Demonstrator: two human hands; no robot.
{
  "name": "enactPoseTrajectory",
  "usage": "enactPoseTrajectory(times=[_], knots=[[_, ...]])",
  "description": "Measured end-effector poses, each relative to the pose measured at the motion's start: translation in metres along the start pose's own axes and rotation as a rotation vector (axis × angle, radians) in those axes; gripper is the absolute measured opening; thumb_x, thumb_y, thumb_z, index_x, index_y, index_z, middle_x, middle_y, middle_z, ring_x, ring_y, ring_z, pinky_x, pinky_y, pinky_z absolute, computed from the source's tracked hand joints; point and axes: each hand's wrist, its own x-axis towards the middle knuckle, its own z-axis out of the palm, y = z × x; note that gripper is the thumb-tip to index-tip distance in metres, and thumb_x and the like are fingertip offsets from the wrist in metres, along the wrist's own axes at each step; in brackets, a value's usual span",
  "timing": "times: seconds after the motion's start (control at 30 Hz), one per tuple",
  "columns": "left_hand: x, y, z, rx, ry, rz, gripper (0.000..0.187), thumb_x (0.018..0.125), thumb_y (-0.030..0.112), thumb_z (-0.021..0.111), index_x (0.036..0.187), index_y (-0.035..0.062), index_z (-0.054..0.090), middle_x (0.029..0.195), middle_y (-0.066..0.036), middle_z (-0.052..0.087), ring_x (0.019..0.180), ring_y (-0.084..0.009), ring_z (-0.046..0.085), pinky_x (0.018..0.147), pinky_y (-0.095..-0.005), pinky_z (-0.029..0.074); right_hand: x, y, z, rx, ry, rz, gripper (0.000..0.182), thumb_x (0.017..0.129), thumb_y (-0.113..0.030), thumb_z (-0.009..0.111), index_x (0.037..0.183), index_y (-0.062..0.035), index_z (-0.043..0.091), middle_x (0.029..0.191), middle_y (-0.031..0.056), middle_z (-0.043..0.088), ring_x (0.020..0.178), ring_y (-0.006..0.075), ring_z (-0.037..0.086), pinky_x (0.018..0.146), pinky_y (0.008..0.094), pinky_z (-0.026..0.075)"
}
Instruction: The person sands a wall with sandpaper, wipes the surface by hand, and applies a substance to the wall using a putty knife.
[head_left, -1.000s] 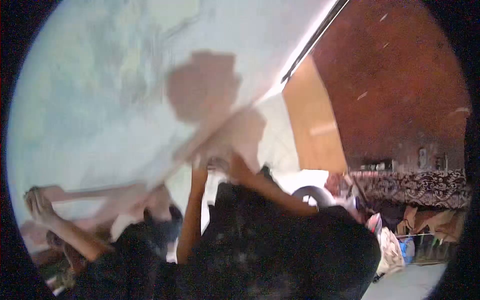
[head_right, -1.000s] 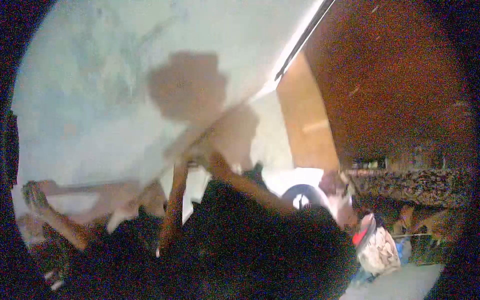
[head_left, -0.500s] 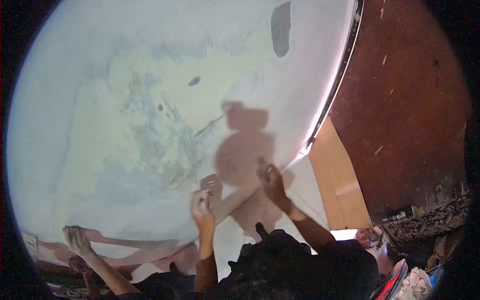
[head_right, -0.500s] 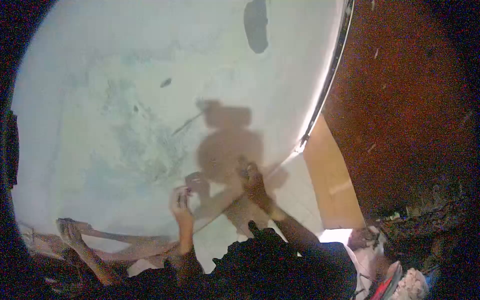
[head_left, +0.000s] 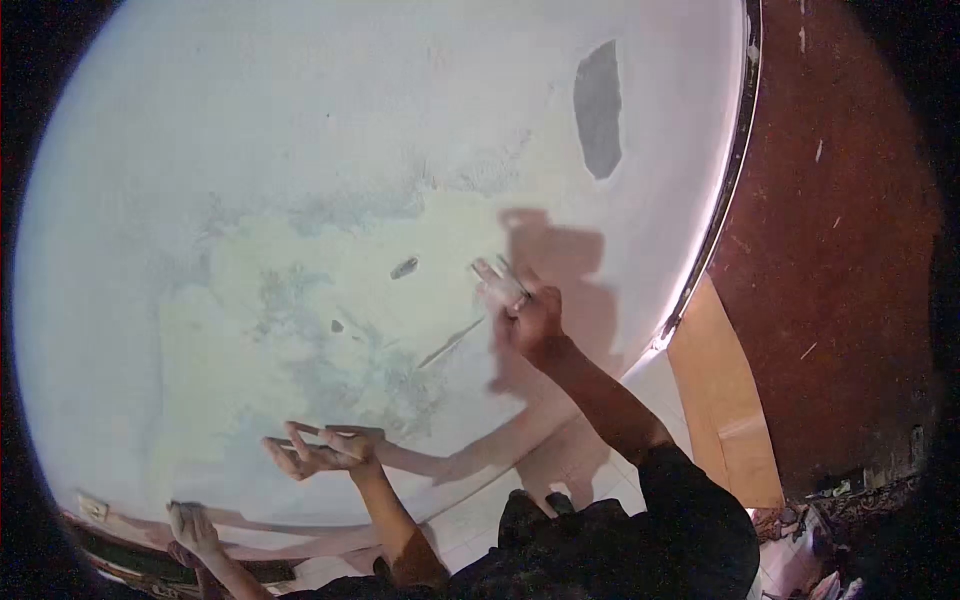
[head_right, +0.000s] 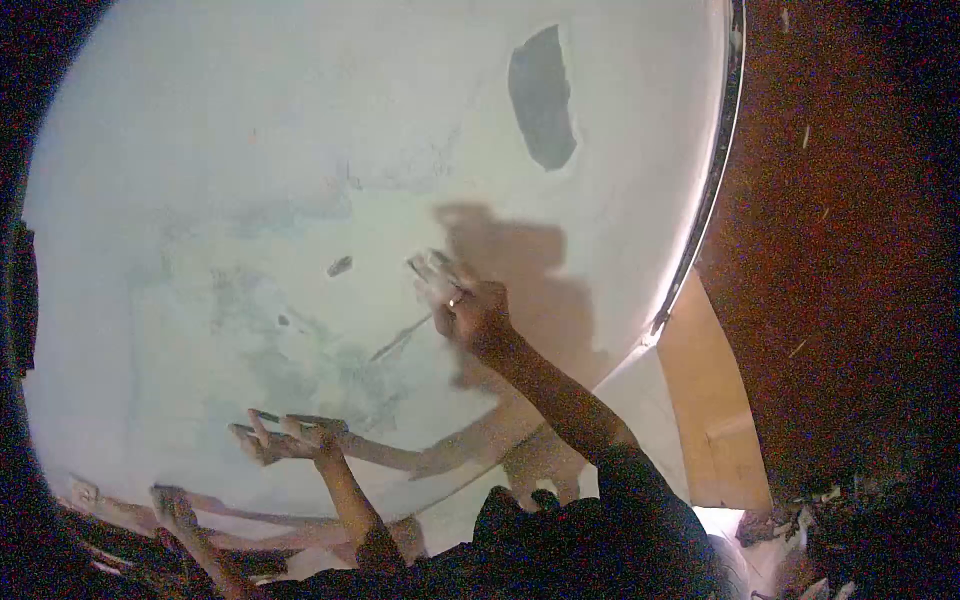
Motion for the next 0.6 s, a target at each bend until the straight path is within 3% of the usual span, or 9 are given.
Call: enactPoseTrajectory(times=[0.03, 0.13, 0.2, 0.27, 0.33, 0.37, 0.47, 0.53, 0.6], knots=[[-0.003, -0.006, -0.009, 0.049, -0.008, 0.031, 0.048, 0.096, 0.03, 0.041, 0.128, -0.0056, 0.048, 0.136, -0.02, 0.025, 0.138, -0.0381, 0.021, 0.111, -0.06, 0.025, 0.0, -0.017, -0.025, -0.049, -0.006, -0.178, 0.02, 0.089, -0.006, 0.057, 0.106, -0.0037, 0.067, 0.1, 0.0138, 0.068, 0.096, 0.0277, 0.066, 0.084, 0.0362, 0.051], [-0.005, -0.007, -0.008, -0.062, 0.045, 0.002, 0.047, 0.096, 0.03, 0.041, 0.127, -0.0054, 0.049, 0.135, -0.018, 0.026, 0.138, -0.0386, 0.02, 0.111, -0.0603, 0.024, 0.007, -0.006, -0.036, 0.008, 0.101, -0.19, 0.031, 0.083, 0.007, 0.05, 0.106, -0.0023, 0.068, 0.109, 0.0137, 0.069, 0.105, 0.028, 0.066, 0.091, 0.0365, 0.05], [-0.007, -0.012, -0.006, -0.01, 0.048, 0.014, 0.043, 0.097, 0.025, 0.043, 0.127, -0.0055, 0.047, 0.135, -0.017, 0.025, 0.139, -0.0392, 0.02, 0.111, -0.0607, 0.024, 0.006, -0.016, -0.035, -0.235, 0.149, -0.251, 0.033, 0.081, 0.007, 0.05, 0.106, -0.0031, 0.069, 0.107, 0.0134, 0.069, 0.102, 0.028, 0.067, 0.089, 0.0361, 0.051], [-0.018, -0.017, -0.007, -0.002, 0.05, -0.06, 0.042, 0.097, 0.023, 0.044, 0.127, -0.0054, 0.047, 0.135, -0.017, 0.026, 0.139, -0.0393, 0.02, 0.111, -0.0603, 0.024, -0.005, -0.027, -0.033, -0.042, 0.127, -0.243, 0.028, 0.083, 0.005, 0.051, 0.103, -0.0025, 0.069, 0.104, 0.0127, 0.071, 0.097, 0.0274, 0.068, 0.084, 0.0362, 0.052], [-0.015, -0.014, -0.012, 0.034, 0.015, -0.052, 0.04, 0.096, 0.022, 0.046, 0.126, -0.0052, 0.047, 0.136, -0.018, 0.025, 0.14, -0.0392, 0.02, 0.11, -0.0593, 0.027, 0.006, -0.02, -0.051, -0.268, -0.018, -0.27, 0.024, 0.085, 0.002, 0.053, 0.102, -0.0019, 0.069, 0.104, 0.0129, 0.07, 0.095, 0.0273, 0.069, 0.083, 0.0364, 0.052], [-0.012, -0.009, -0.009, 0.007, 0.03, -0.054, 0.041, 0.096, 0.023, 0.047, 0.126, -0.0053, 0.047, 0.137, -0.019, 0.024, 0.14, -0.0392, 0.02, 0.11, -0.0591, 0.027, 0.022, -0.025, -0.053, -0.156, 0.067, -0.201, 0.036, 0.079, -0.021, 0.065, 0.113, -0.0081, 0.065, 0.108, 0.013, 0.069, 0.091, 0.0317, 0.067, 0.079, 0.0407, 0.054], [-0.003, 0.003, -0.007, 0.013, 0.045, -0.05, 0.043, 0.097, 0.026, 0.046, 0.126, -0.006, 0.047, 0.138, -0.019, 0.023, 0.14, -0.0394, 0.02, 0.11, -0.0587, 0.028, -0.006, -0.016, -0.031, -0.126, 0.174, -0.302, 0.032, 0.081, -0.013, 0.06, 0.113, -0.0073, 0.065, 0.11, 0.0123, 0.069, 0.093, 0.0292, 0.067, 0.08, 0.0368, 0.054], [-0.007, 0.0, -0.013, 0.063, 0.026, -0.055, 0.045, 0.097, 0.027, 0.045, 0.127, -0.0057, 0.047, 0.139, -0.019, 0.023, 0.14, -0.0392, 0.02, 0.11, -0.0583, 0.029, -0.015, -0.014, -0.025, 0.023, 0.094, -0.104, 0.014, 0.083, -0.011, 0.061, 0.091, -0.0033, 0.069, 0.081, 0.011, 0.068, 0.073, 0.0271, 0.067, 0.063, 0.0381, 0.051], [-0.01, -0.009, -0.015, 0.107, -0.012, -0.059, 0.046, 0.097, 0.03, 0.043, 0.128, -0.0044, 0.047, 0.139, -0.019, 0.023, 0.14, -0.0387, 0.02, 0.11, -0.0575, 0.029, -0.01, -0.005, -0.032, -0.035, 0.145, -0.241, 0.015, 0.081, -0.012, 0.062, 0.091, -0.0036, 0.069, 0.082, 0.0108, 0.067, 0.072, 0.0265, 0.067, 0.064, 0.0381, 0.051]])
